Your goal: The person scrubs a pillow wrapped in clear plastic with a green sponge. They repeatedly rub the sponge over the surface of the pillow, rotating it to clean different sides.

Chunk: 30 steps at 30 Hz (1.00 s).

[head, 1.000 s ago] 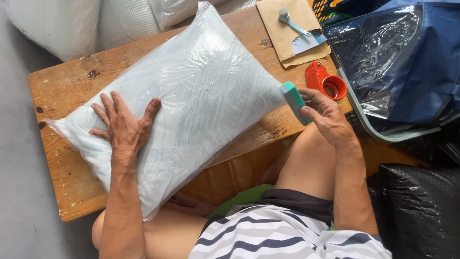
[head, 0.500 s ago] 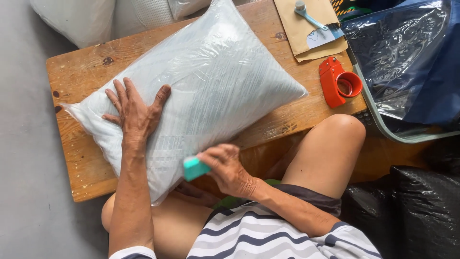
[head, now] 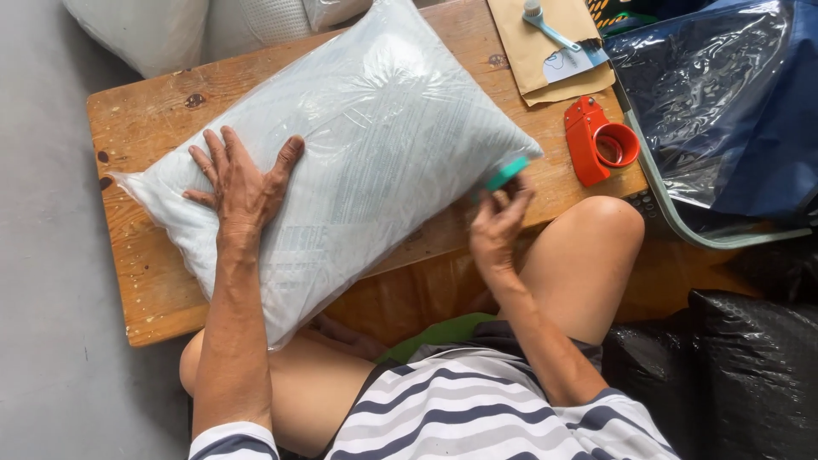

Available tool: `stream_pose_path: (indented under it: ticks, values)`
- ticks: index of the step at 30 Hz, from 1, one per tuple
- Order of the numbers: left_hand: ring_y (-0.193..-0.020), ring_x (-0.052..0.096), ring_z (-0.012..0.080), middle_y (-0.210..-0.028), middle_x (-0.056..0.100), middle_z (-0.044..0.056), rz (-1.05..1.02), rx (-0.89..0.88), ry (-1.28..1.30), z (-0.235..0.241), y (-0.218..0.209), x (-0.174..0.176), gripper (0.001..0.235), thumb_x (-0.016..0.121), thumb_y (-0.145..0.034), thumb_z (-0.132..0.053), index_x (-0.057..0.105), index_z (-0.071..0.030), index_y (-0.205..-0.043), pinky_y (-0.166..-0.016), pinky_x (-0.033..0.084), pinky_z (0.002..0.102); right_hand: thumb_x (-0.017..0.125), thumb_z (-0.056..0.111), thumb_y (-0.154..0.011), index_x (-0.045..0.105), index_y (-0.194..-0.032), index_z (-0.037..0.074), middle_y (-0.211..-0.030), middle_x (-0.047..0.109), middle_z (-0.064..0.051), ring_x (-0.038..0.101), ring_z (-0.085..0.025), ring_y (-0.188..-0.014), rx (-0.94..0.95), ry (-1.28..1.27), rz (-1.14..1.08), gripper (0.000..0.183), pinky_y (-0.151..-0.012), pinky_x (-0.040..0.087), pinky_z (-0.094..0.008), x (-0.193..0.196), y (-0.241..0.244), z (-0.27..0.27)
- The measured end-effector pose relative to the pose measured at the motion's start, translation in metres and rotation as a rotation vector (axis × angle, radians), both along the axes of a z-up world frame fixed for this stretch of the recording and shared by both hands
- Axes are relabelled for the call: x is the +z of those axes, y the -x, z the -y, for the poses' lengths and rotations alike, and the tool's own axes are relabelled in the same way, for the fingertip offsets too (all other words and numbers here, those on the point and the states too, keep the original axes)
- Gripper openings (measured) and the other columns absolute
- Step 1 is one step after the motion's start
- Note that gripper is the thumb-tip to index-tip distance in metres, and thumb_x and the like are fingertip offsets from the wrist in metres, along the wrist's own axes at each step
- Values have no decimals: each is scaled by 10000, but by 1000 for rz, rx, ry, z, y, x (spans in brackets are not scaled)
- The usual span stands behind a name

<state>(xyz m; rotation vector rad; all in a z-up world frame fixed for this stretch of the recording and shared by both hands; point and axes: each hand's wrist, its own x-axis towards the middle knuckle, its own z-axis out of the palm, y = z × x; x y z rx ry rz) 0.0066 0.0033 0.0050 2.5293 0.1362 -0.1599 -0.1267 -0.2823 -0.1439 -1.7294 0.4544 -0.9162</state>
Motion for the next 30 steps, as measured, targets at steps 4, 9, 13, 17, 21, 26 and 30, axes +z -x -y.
stream_pose_path:
  ticks: [4,9,13,17,21,26,30]
  values:
    - [-1537,-22,458,-1683,109,269,-28,2,-2,1,0,4,1288,409,-805,-991,209,-17,-1624,-1085,-52,848,550,-58,-923,467,-1297,41,-1082,525,-146,614,-336,-1031,409,17,-45,396,-879,556,-463,28,52,-95]
    - [-1545,-30,444,-1692,100,248,-31,4,-4,-4,1,-4,1305,396,-776,-1011,196,-43,-1629,-1091,-68,838,699,145,-883,585,-1370,31,-1227,583,-124,573,-326,-1195,622,584,40,513,-1060,435,-442,12,68,-95]
    - [-1541,-27,462,-1688,100,263,-24,11,19,-3,3,0,1299,413,-786,-993,197,-28,-1628,-1082,-73,843,518,85,-1032,440,-1464,-24,-1126,467,-166,494,-341,-1098,308,563,59,452,-1013,394,-452,62,11,-10]
    - [-1537,-20,476,-1682,109,281,9,7,19,0,5,0,1285,451,-803,-965,211,-4,-1621,-1081,-57,850,563,85,-1042,417,-1526,-50,-1062,416,-185,444,-323,-966,-1,449,-117,522,-832,449,-437,46,-22,36]
    - [-1541,-38,451,-1686,95,265,-36,-3,16,1,6,12,1245,444,-825,-944,189,-25,-1625,-1093,-61,846,575,91,-950,468,-1493,-42,-1072,474,-166,514,-349,-968,353,633,-42,570,-894,435,-440,66,-6,-65]
    - [-1537,82,473,-1660,187,284,144,7,71,-23,6,-18,1197,495,-850,-923,223,-53,-1625,-1086,7,858,645,180,-902,489,-1505,34,-1168,530,-150,565,-337,-1031,553,750,46,639,-883,470,-417,42,19,-112]
    - [-1512,251,463,-1624,302,294,365,170,36,-65,36,-5,1172,505,-892,-939,219,-74,-1630,-1058,122,866,568,211,-964,442,-1530,-15,-1168,503,-174,552,-363,-1026,509,742,118,622,-923,483,-437,41,-8,-80]
